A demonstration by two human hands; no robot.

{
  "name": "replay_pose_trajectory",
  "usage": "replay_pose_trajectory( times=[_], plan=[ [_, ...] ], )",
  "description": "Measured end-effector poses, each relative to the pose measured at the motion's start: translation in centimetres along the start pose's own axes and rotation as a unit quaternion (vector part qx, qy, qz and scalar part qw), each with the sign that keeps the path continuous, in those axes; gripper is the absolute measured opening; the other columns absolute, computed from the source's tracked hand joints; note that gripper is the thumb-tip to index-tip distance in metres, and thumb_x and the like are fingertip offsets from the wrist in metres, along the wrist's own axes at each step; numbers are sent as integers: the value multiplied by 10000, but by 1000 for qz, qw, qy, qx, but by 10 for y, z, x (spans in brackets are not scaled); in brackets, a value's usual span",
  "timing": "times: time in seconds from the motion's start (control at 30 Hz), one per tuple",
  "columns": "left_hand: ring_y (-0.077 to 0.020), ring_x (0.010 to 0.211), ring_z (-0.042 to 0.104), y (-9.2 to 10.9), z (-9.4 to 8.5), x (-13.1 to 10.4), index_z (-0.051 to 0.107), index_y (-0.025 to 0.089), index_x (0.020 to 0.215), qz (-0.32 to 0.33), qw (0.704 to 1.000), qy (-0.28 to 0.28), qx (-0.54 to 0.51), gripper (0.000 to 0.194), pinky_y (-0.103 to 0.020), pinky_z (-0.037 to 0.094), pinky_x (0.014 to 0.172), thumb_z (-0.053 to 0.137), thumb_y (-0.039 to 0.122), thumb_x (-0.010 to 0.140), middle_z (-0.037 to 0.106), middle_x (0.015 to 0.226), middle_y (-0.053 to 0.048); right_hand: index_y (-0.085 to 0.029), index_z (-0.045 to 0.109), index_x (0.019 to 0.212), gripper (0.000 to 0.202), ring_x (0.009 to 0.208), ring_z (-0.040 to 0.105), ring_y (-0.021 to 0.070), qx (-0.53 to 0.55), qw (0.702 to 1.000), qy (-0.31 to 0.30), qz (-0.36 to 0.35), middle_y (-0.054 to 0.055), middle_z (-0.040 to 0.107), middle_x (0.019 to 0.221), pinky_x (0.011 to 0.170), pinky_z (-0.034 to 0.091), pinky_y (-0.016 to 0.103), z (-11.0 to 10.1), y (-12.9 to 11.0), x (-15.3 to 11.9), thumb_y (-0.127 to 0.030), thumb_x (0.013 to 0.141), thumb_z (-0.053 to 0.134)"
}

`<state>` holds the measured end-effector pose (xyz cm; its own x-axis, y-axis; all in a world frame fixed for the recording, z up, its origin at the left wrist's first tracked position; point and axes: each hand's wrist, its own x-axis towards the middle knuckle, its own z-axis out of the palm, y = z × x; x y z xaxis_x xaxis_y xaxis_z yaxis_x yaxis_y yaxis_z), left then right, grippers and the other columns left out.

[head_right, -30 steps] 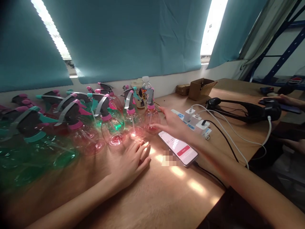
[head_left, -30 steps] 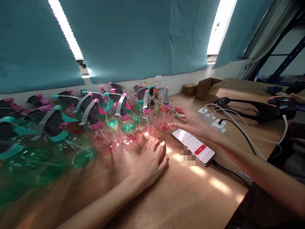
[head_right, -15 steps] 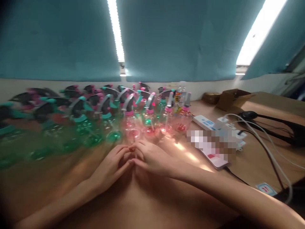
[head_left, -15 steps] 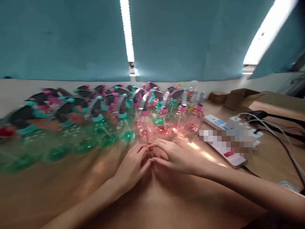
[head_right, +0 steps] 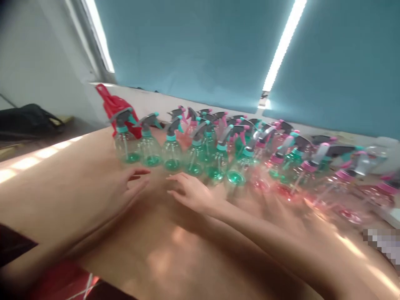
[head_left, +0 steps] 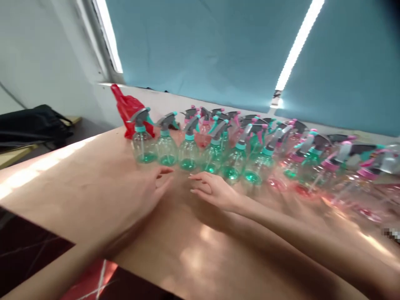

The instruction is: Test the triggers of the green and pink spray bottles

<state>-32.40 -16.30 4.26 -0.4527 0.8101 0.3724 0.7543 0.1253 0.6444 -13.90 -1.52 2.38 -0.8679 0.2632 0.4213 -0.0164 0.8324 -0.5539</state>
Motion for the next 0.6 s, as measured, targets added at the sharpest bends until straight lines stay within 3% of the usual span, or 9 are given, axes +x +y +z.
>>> replay_pose_trajectory(
  times=[0.13, 0.3, 0.37, 0.47, 0.6],
  plan=[
    [-292, 974, 694, -29, -37, 17, 620, 207, 1027, -80, 992, 99, -6, 268, -456, 544, 893, 566, 404, 853, 709, 1058, -80, -218, 608, 1221, 295, 1137, 636, 241, 26, 999, -3, -29, 98, 667, 1230, 1000, 481, 438, 28, -3, 35, -221, 926, 607],
    [-332, 1212, 575, -55, -60, 59, 520, 135, 1209, -102, 973, 208, -12, 534, -471, 496, 977, 657, 437, 790, 593, 1282, -184, -212, 613, 1224, 296, 1127, 639, 227, 54, 998, 4, -43, 95, 673, 1219, 985, 495, 412, 51, -9, 67, -217, 928, 608],
    [-337, 1266, 530, -61, -61, 78, 496, 118, 1261, -89, 974, 207, -13, 631, -486, 456, 1026, 705, 425, 750, 561, 1334, -200, -219, 620, 1216, 294, 1118, 644, 227, 64, 997, 8, -41, 93, 677, 1210, 975, 503, 413, 57, -10, 77, -223, 923, 616],
    [-320, 1256, 531, -65, -54, 100, 514, 172, 1269, -67, 980, 187, -10, 622, -483, 434, 1043, 727, 411, 736, 579, 1336, -149, -220, 626, 1209, 297, 1097, 654, 233, 80, 996, 13, -34, 97, 685, 1198, 957, 515, 424, 62, -10, 89, -224, 912, 627],
    [-320, 1178, 580, -70, -45, 112, 530, 153, 1255, -59, 986, 158, 4, 583, -478, 460, 995, 705, 420, 767, 635, 1255, -146, -216, 633, 1200, 300, 1085, 661, 238, 102, 994, 20, -24, 99, 689, 1196, 946, 528, 429, 62, -8, 97, -220, 900, 636]
  ],
)
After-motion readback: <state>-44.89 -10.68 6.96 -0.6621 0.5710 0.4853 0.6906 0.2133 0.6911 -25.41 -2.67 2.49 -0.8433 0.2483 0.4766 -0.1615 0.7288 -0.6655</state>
